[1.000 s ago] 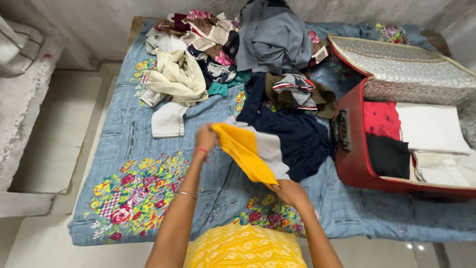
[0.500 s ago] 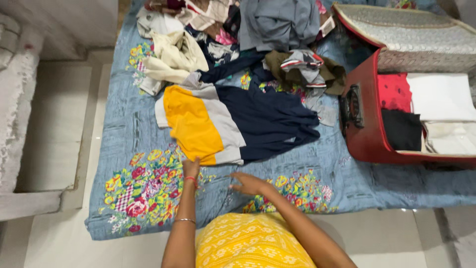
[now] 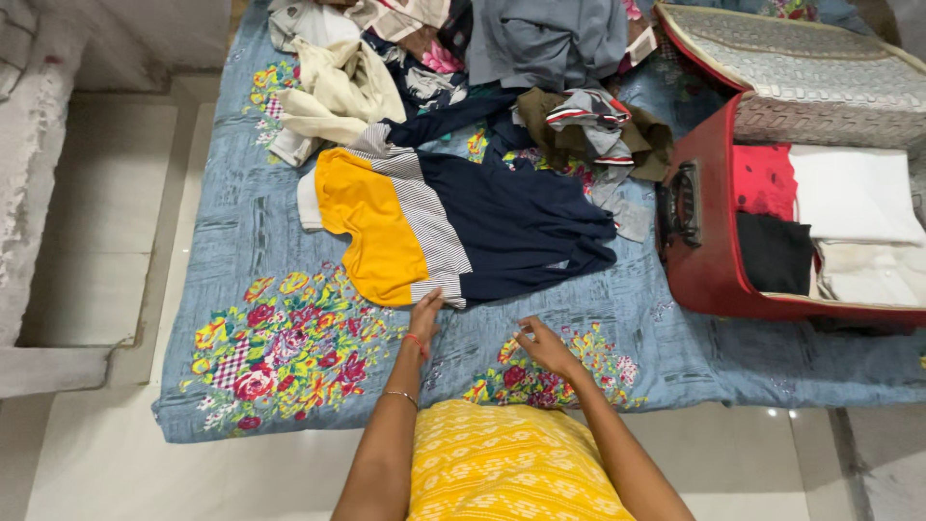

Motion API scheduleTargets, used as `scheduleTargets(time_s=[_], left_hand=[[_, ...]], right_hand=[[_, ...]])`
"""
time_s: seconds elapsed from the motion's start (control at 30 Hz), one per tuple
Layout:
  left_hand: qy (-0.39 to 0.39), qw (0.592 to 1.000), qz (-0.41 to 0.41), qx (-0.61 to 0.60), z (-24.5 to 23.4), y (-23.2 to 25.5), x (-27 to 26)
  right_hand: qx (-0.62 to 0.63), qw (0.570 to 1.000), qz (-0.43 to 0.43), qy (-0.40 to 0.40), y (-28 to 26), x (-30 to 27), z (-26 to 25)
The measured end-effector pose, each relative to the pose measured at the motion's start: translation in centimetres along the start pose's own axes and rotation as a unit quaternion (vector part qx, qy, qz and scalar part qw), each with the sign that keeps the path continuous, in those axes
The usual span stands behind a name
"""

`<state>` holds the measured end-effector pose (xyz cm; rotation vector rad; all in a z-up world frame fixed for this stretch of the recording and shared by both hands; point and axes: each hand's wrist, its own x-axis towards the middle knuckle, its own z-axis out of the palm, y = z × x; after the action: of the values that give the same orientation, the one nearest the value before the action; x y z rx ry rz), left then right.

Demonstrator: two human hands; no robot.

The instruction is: The person folds a black t-shirt and a tri-color t-shirt by hand on a bed and places them into an open suitcase.

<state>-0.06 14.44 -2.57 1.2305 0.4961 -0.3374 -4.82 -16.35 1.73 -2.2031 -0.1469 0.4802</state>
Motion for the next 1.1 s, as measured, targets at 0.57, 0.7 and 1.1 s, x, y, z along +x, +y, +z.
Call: scheduleTargets(time_s=[0.57, 0.7, 1.1], left_hand=[[0.34, 0.903, 0.236, 0.11, -7.6, -1.4, -6.0], [0.437, 0.855, 0.276, 0.041, -9.6, -0.7, -7.1], [0.443, 0.892, -0.031, 0.078, -5.6, -2.7, -5.1]], right_hand=[[0.102, 0.989, 0.074, -0.081, 3.6, 1.5, -1.5], [0.097, 0.983, 0.139, -0.073, 4.1, 2.9, -2.2], [0.065, 0.989, 0.131, 0.034, 3.9, 7.7, -5.0]])
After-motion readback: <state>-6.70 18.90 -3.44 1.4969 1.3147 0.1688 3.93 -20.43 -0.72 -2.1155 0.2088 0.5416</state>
